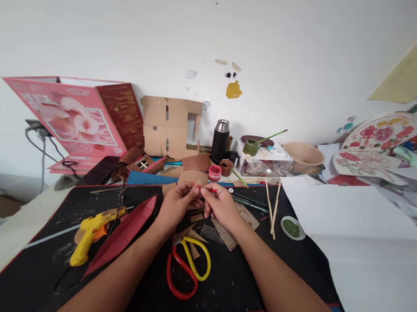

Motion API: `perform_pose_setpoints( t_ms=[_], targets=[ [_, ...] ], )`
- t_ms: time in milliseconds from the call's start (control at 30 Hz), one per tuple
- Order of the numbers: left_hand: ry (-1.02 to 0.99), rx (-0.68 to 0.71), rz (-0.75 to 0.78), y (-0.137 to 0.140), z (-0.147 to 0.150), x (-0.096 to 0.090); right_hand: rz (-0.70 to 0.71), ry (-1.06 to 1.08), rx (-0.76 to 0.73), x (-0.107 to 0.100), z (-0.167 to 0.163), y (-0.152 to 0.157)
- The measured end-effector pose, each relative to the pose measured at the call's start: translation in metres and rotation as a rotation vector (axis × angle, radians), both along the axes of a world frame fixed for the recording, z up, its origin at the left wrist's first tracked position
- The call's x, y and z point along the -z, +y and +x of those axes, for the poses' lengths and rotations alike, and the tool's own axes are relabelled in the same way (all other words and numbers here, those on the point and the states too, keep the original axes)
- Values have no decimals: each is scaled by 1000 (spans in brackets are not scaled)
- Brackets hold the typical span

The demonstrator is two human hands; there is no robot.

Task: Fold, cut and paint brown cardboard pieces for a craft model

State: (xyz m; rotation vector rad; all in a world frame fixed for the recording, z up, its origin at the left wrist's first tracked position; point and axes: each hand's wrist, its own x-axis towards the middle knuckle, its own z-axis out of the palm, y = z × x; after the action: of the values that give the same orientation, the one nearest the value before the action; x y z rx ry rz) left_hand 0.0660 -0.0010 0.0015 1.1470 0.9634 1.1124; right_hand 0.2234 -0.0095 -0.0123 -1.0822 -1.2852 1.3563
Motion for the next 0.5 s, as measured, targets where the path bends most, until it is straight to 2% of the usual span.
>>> perform_pose_setpoints(
  t_ms=[500],
  targets=[
    [41,21,60,2,-2,4,31,-39,15,3,-2,-2]
  ],
)
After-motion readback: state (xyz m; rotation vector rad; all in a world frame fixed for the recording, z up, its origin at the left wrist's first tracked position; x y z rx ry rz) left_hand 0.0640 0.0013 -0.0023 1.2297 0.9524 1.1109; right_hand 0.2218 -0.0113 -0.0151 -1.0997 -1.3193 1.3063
